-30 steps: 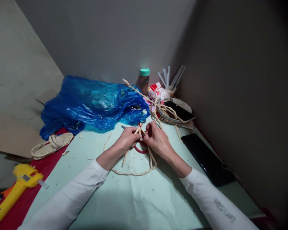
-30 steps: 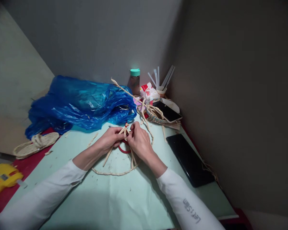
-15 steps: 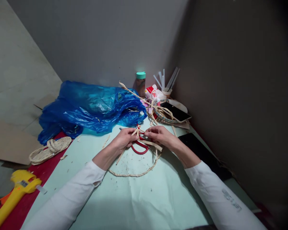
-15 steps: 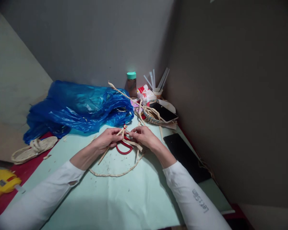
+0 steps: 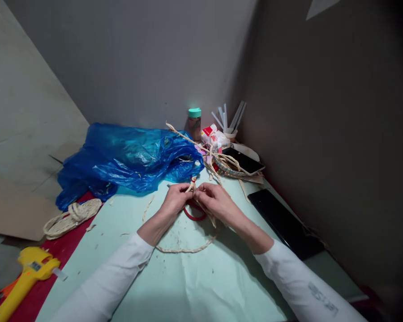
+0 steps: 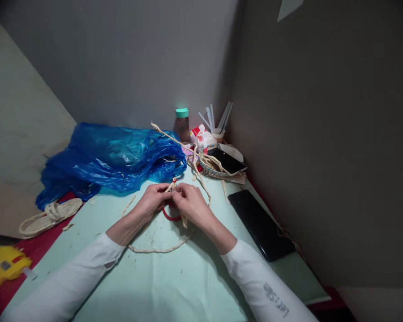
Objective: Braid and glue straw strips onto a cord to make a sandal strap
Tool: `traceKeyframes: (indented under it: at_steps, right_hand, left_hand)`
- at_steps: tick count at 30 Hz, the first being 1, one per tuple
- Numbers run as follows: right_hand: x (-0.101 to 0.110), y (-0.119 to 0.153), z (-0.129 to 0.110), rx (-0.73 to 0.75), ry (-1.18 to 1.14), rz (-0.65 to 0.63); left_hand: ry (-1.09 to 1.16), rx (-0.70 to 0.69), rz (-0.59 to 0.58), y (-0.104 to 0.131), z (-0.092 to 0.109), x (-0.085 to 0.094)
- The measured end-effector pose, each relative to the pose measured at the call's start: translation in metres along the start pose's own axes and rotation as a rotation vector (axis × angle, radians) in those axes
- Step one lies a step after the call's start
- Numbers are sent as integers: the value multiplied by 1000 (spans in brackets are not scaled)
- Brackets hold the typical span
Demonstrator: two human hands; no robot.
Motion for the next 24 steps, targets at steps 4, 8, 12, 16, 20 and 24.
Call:
traceKeyframes:
  at_steps: [4, 8, 12, 16, 20, 24]
  right_hand:
    - [-20, 14, -12, -2, -30, -180]
    - [-24, 21, -16, 18, 102, -268]
    - [-20, 21, -19, 101, 455, -253]
    - [-24, 22, -20, 64, 746, -326]
    - [-25, 23, -23, 86, 791, -371]
    - [4, 18, -20, 4, 841, -250]
  left_hand:
    - [13, 33, -18, -6, -6, 1]
    - [35, 74, -73, -8, -5, 8]
    - [66, 88, -165, -6, 0, 12]
    - [91, 114, -213, -2, 3, 13]
    - [137, 146, -183, -2, 4, 15]
    - [182, 196, -193, -6, 4, 19]
Point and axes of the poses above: each hand's wrist, its own y-axis away from the middle knuckle, its own x-axis out of the back of the hand, z = x × y, the point moved 2 cm from there along -y, towards the middle knuckle, and after that the axes turned 8 degrees about x, right-handed, at the moved point
